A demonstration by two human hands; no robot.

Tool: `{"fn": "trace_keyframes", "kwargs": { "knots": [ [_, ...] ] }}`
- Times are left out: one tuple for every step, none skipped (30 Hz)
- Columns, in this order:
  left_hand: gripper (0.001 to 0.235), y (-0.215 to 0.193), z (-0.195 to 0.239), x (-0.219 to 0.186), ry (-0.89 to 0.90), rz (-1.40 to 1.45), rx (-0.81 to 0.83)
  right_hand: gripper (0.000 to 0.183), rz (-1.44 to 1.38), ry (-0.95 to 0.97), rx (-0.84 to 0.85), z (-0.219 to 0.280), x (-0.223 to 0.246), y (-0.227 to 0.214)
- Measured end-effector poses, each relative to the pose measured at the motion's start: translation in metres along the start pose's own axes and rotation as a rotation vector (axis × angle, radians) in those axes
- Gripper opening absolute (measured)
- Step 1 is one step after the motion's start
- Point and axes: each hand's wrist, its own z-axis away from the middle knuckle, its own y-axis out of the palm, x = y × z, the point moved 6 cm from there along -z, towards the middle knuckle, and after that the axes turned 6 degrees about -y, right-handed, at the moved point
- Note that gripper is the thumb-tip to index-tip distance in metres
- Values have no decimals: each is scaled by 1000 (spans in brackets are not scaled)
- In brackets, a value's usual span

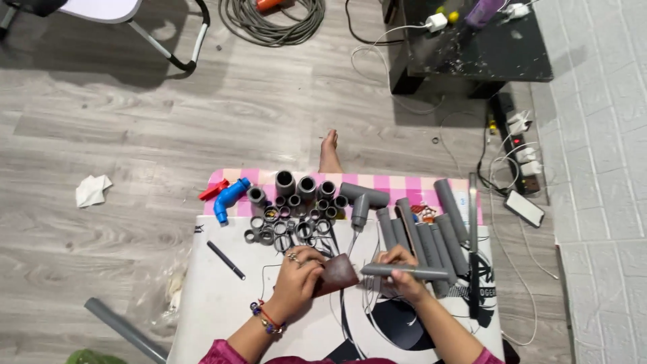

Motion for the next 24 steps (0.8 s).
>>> {"fn": "trace_keyframes", "kwargs": {
  "knots": [
    [21,0,-1,4,0,2,-6,16,4,2,5,0,0,1],
    [22,1,-1,8,8,-19,-22,18,-45,-9,11,1,1,2],
    [24,1,0,12,14,-44,-35,20,-99,-20,15,4,0,4],
    [24,-1,0,12,12,-44,-36,20,-100,-18,16,5,-1,6],
    [22,0,1,11,3,-57,-10,20,-108,-3,0,7,-2,5],
    [20,1,2,12,-6,-71,15,20,-116,13,-16,8,-4,4],
    [20,-4,0,13,-12,-68,7,20,-114,21,-9,11,-5,9],
    [15,-9,-2,6,120,-105,-18,22,-151,57,-59,13,-7,11],
    [15,-12,-5,-2,259,-136,-45,24,-179,91,-111,14,-6,10],
    [15,-14,-5,3,259,-129,-57,24,-167,95,-104,16,-7,17],
    [20,-21,-5,10,259,-226,-155,23,-185,109,-147,14,-9,21],
    [28,-28,-5,16,255,-323,-253,22,-202,123,-190,13,-12,26],
    [28,-34,-7,12,249,-326,-272,22,-196,130,-171,19,-19,23],
    [30,-39,-8,5,293,-348,-270,30,-160,195,-183,25,-29,18],
    [32,-47,-10,1,341,-373,-256,39,-128,254,-202,32,-42,15],
    [32,-47,-14,2,340,-379,-265,39,-128,255,-192,26,-36,15],
    [27,-47,-13,2,355,-372,-262,46,-161,295,-145,26,-34,21],
    [22,-48,-11,3,370,-364,-259,54,-194,335,-99,25,-33,27],
    [22,-48,-12,0,363,-377,-262,54,-203,339,-88,20,-31,27],
    [19,-52,-12,-1,320,-311,-301,58,-184,317,-55,15,-27,27],
    [17,-55,-13,-1,287,-240,-325,63,-168,284,-38,12,-26,29],
    [17,-53,-11,2,290,-248,-315,63,-179,279,-43,9,-26,25],
    [16,-56,-9,7,249,-217,-367,58,-138,262,-35,6,-25,22],
    [14,-59,-6,12,207,-186,-419,54,-97,245,-28,3,-25,20]
  ]
}}
